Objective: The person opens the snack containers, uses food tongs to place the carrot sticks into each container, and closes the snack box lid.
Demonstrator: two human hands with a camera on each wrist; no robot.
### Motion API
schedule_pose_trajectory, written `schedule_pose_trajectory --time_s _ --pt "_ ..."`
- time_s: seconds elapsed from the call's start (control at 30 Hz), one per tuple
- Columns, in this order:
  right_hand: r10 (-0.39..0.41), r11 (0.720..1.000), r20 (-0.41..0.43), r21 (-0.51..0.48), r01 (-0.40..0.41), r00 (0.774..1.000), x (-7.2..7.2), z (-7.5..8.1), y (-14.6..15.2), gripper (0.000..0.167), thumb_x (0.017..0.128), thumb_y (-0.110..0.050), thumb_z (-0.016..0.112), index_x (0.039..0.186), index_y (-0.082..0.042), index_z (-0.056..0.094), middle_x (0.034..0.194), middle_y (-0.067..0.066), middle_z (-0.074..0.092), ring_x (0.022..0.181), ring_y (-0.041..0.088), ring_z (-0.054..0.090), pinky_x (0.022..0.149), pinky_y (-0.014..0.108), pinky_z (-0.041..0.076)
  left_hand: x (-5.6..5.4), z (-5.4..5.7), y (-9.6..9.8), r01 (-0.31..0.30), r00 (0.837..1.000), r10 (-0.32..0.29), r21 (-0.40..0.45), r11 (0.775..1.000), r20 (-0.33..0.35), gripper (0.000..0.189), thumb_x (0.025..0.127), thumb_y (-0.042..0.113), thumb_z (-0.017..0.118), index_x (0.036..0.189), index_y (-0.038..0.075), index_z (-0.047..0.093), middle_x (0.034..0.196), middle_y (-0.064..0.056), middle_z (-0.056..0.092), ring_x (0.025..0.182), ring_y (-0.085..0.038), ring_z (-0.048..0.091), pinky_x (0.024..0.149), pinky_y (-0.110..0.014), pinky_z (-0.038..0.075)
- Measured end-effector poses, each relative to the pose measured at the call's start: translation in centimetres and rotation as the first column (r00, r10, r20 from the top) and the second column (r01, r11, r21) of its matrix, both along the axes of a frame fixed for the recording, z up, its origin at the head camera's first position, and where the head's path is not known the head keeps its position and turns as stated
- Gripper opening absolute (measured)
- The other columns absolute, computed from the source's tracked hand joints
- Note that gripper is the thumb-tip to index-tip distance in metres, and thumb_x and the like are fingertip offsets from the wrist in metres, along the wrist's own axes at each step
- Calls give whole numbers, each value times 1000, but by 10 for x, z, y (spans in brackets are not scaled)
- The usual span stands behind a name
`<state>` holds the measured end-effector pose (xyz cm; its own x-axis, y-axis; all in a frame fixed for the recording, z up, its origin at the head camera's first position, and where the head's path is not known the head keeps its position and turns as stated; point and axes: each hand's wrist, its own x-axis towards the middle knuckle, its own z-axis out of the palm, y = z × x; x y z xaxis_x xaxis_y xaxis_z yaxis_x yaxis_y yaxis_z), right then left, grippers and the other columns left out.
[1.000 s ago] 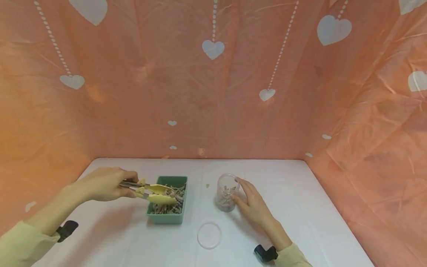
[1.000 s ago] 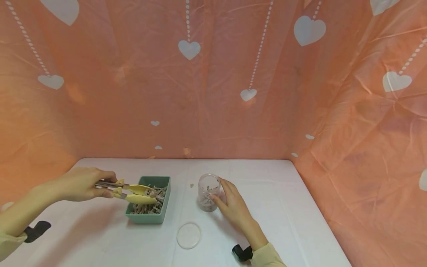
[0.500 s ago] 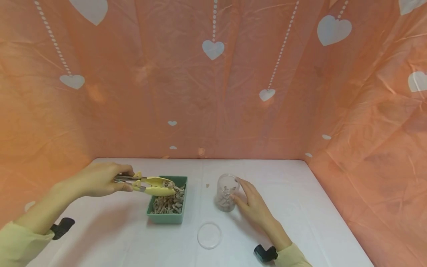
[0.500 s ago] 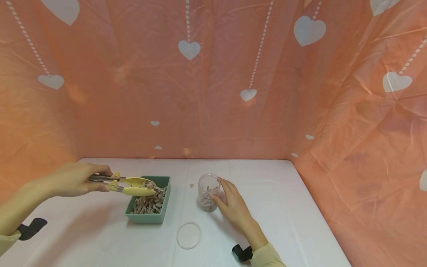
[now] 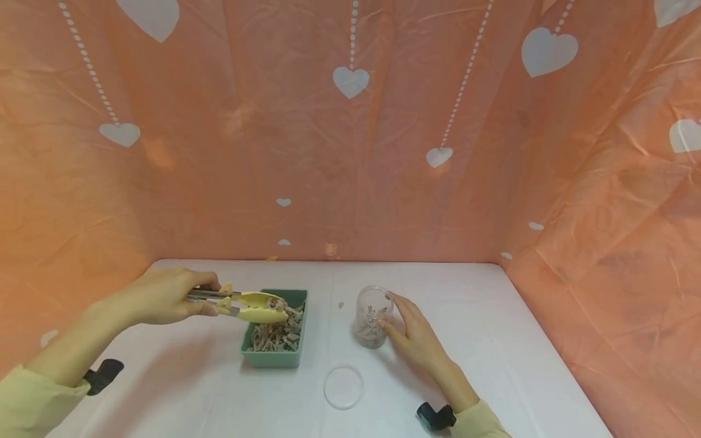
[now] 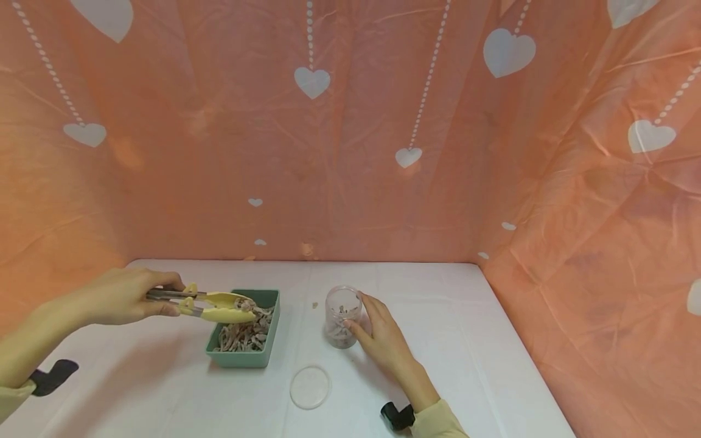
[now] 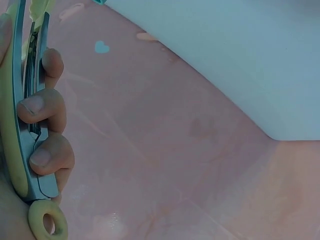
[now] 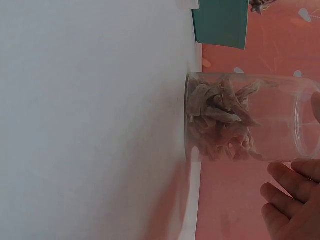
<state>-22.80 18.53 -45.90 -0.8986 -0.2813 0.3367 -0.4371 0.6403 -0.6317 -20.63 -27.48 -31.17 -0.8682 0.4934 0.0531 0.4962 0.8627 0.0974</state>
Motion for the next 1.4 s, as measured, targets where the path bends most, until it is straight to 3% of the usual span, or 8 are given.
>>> schedule_pose_trajectory --time_s 0.3,0.57,0.73,0.97,1.17,1.4 --pt "-3 1000 -1 14 3 1000 -1 -1 0 67 101 -32 70 156 -4 44 155 20 48 145 41 43 116 59 35 -2 5 5 13 999 -12 26 1000 -50 28 85 48 82 99 27 71 84 20 64 70 -3 53 62 -35 45" --pt "-4 1000 0 9 4 1000 0 -2 0 67 101 -32 70 156 -3 44 155 20 49 145 41 43 116 59 35 -5 9 14 -49 997 51 26 998 -52 33 86 55 80 104 28 72 91 15 71 74 -5 60 58 -38 44" --pt "-3 1000 2 4 3 1000 0 -1 0 67 101 -32 70 155 -3 44 154 20 49 145 42 43 116 59 35 -7 15 25 -73 997 74 25 997 -20 36 88 56 77 110 28 73 95 15 71 78 -7 61 61 -39 47" --pt "-6 1000 13 5 6 1000 1 0 -1 67 101 -32 70 156 -4 44 155 20 48 145 41 43 116 59 35 -15 18 38 -29 999 29 64 998 -12 42 91 56 75 116 22 73 103 9 74 88 -14 68 71 -48 52" --pt "-9 1000 22 3 9 1000 1 0 0 67 102 -34 68 156 -4 43 156 20 48 146 41 42 116 59 34 -22 20 52 2 999 2 94 996 -48 35 90 51 78 110 23 73 100 10 74 87 -15 68 69 -46 50" --pt "-8 1000 18 2 8 1000 1 0 0 67 101 -33 70 156 -5 44 155 19 48 146 40 42 116 59 34 -28 20 67 12 1000 -12 101 995 -7 35 92 50 76 112 21 72 101 8 74 88 -15 66 70 -45 50"
